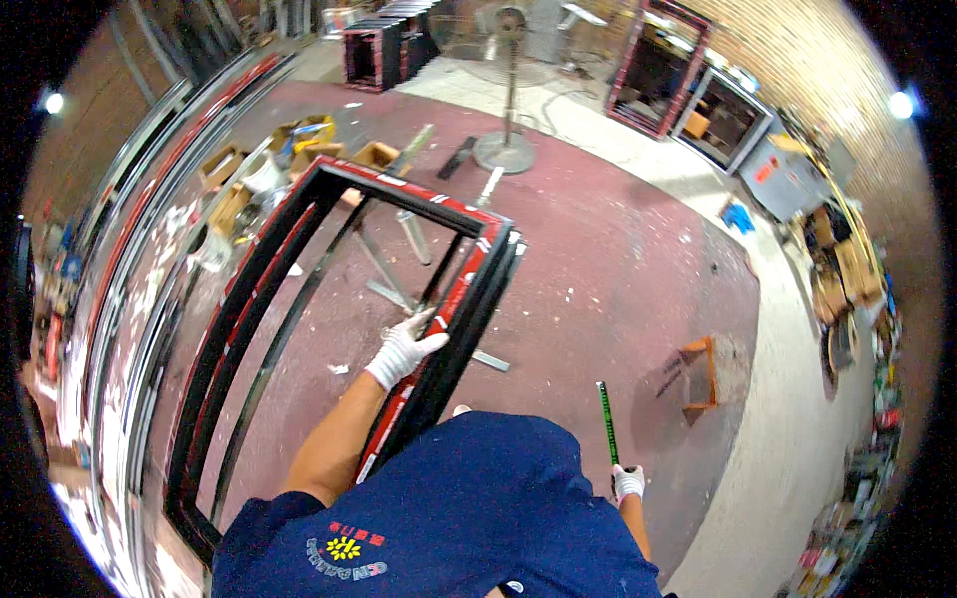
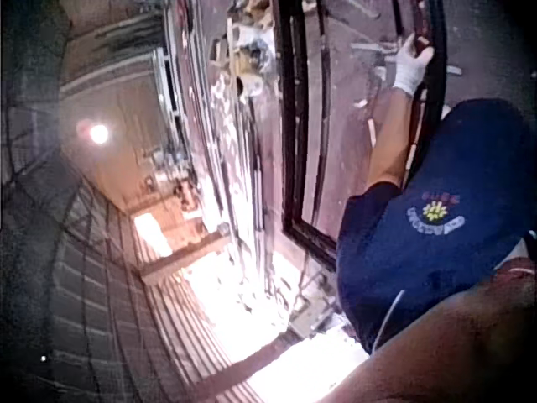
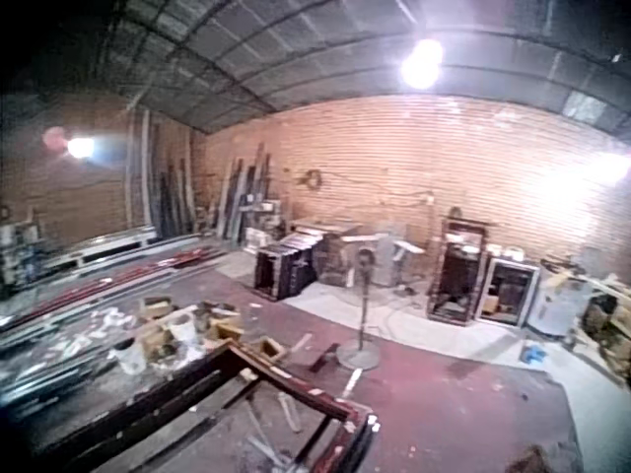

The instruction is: The person picks up a window frame, places it on a stand, and uses a tape measure and marker to measure and mark multiple points along the frame's edges. The person repeats this process on several frames, moving them between stands and the floor.

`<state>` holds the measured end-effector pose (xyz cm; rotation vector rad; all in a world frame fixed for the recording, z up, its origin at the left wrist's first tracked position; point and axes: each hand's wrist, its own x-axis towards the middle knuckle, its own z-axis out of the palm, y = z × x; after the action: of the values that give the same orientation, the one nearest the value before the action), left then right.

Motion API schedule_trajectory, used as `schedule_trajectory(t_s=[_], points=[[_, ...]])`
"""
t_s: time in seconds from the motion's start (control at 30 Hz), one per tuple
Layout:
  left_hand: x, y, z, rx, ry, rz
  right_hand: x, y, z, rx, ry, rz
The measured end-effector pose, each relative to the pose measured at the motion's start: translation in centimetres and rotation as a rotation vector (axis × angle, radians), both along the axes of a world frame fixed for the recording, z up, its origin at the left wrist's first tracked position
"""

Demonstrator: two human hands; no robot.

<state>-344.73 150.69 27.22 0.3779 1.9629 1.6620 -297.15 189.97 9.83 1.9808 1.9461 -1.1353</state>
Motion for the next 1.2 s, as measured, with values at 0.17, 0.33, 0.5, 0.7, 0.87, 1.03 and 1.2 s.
schedule_trajectory(t_s=[0.17,0.33,0.5,0.7,0.87,1.03,1.2], points=[[0.5,-1.3,1.9,-0.059,0.060,0.034,-7.3,1.2,2.0,0.055,0.207,0.013],[-5.3,-13.1,2.3,-0.676,0.960,0.388,-10.0,1.2,3.9,0.063,0.253,0.113],[-5.5,-34.4,6.6,-1.630,1.016,0.772,-12.1,0.8,8.0,0.012,0.208,0.072],[-5.6,-50.4,3.4,-1.756,0.063,0.593,-11.4,3.0,7.6,0.028,0.156,0.105],[-7.4,-48.4,5.7,-1.751,0.129,0.504,-10.2,3.6,6.4,0.035,0.125,0.100],[-7.3,-47.3,6.7,-1.764,0.084,0.483,-12.8,2.2,6.3,0.054,0.053,0.118],[-8.4,-47.6,5.5,-1.736,0.076,0.475,-15.7,0.4,10.7,0.095,0.115,0.178]])
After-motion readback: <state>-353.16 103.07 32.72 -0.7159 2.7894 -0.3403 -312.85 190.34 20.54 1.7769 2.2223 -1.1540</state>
